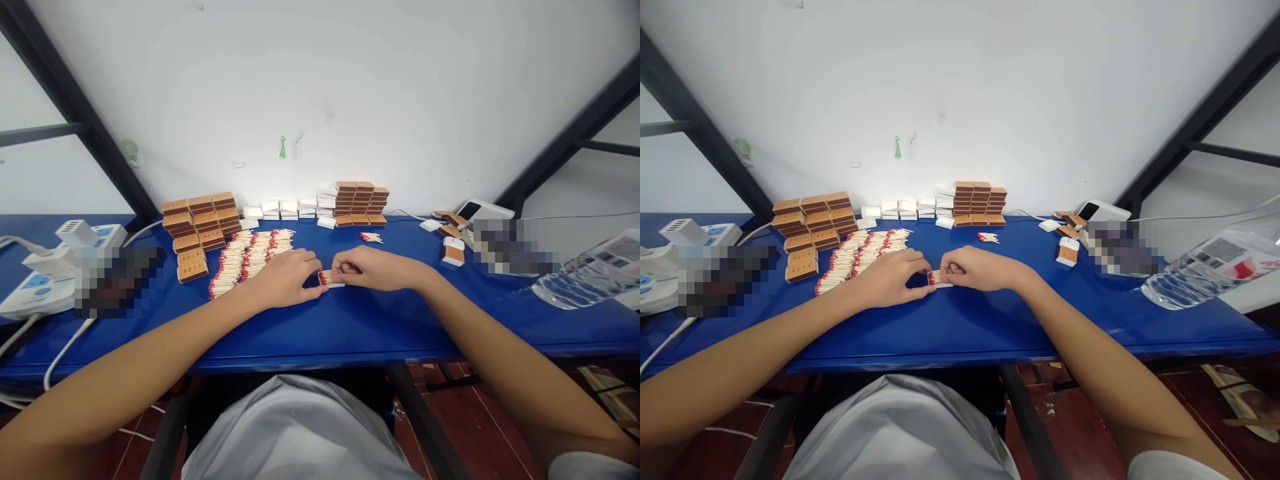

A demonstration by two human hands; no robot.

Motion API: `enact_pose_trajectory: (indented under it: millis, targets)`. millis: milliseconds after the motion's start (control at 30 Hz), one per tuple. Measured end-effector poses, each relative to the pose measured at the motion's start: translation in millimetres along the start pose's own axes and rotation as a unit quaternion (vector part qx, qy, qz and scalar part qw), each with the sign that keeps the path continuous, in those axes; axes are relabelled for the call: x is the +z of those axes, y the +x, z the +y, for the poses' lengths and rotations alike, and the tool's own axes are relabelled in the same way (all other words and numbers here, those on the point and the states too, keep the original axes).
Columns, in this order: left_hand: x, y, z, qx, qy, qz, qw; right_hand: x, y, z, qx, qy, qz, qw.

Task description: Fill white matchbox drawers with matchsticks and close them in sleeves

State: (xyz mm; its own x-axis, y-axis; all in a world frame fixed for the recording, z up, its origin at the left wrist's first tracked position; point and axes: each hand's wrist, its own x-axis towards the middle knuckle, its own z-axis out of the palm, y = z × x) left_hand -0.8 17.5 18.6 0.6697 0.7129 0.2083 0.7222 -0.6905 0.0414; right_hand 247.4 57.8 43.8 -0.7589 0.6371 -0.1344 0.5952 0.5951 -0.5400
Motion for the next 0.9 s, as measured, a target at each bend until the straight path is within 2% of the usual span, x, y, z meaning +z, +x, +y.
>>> enact_pose_trajectory:
  millis: [233,333,400,467,567,667,900]
  targets:
    - [-0.2,0,0,0.002,-0.008,0.003,1.0,-3,0,0,-0.016,-0.009,0.031,0.999]
    - [0.2,0,0,-0.001,-0.018,0.003,1.0,-14,-1,16,0.002,-0.042,0.11,0.993]
    - [0.3,0,0,-0.003,-0.02,0.001,1.0,-25,-3,35,0.036,-0.088,0.185,0.978]
    - [0.3,0,-1,-0.003,-0.017,-0.001,1.0,-37,-6,57,0.077,-0.138,0.229,0.96]
    - [0.2,-1,-1,0.001,-0.013,0.001,1.0,-49,-11,84,0.134,-0.163,0.211,0.954]
    - [0.5,-1,-2,0.006,-0.013,0.006,1.0,-52,-11,98,0.164,-0.156,0.181,0.957]
    - [0.8,-2,-1,0.004,-0.017,0.007,1.0,-44,-4,112,0.151,-0.15,0.195,0.957]
